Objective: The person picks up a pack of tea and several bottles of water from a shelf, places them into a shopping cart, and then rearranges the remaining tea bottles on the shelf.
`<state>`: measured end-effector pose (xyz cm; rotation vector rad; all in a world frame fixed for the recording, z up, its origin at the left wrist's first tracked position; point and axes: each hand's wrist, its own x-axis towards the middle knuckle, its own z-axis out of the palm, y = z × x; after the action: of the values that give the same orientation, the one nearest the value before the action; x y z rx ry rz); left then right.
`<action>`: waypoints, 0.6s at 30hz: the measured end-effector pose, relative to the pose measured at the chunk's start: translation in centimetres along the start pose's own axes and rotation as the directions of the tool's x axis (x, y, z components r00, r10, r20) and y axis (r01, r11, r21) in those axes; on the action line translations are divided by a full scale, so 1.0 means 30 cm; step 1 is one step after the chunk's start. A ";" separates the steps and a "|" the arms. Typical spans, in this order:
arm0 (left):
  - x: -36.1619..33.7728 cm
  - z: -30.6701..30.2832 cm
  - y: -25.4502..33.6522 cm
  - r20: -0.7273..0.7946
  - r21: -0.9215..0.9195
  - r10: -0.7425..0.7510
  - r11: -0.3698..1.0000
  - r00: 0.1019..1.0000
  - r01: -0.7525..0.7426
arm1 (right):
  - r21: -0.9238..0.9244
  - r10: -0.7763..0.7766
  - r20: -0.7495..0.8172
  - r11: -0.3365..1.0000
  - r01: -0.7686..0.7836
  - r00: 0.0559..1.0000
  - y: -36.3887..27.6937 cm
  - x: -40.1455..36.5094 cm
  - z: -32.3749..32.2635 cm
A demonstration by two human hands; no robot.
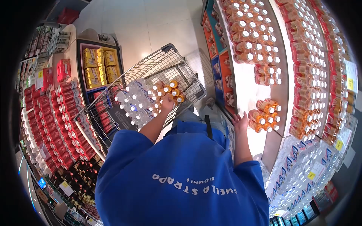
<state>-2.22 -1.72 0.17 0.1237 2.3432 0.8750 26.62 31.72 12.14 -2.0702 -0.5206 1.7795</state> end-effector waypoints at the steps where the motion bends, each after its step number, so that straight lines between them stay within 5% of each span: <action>1: 0.047 0.004 0.017 0.016 0.042 -0.032 0.999 0.999 0.031 | -0.118 -0.043 0.095 0.991 0.055 0.994 0.038 -0.022 -0.026; 3: 0.153 0.025 0.043 0.051 0.129 -0.098 0.987 0.994 0.091 | -0.248 -0.108 0.160 0.958 0.146 0.981 0.102 -0.117 -0.019; 6: 0.265 0.070 0.094 -0.092 0.191 -0.050 0.979 0.995 0.067 | -0.442 -0.146 0.213 0.867 0.228 0.966 0.198 -0.208 -0.047; 9: 0.372 0.097 0.119 0.054 0.254 -0.196 0.951 0.979 0.176 | -0.559 -0.106 0.198 0.805 0.201 0.974 0.255 -0.264 -0.115; 12: 0.437 0.106 0.137 0.041 0.209 -0.275 0.942 0.960 0.261 | -0.647 -0.124 0.175 0.733 0.209 0.977 0.233 -0.330 -0.142; 18: 0.353 0.062 0.179 -0.073 0.112 -0.004 0.994 0.997 0.012 | -0.629 -0.131 0.212 0.740 0.238 0.968 0.189 -0.298 -0.137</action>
<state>-10.24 6.58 -3.15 0.1311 2.4596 0.7558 29.69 22.23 17.56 -2.1788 -1.5336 1.8039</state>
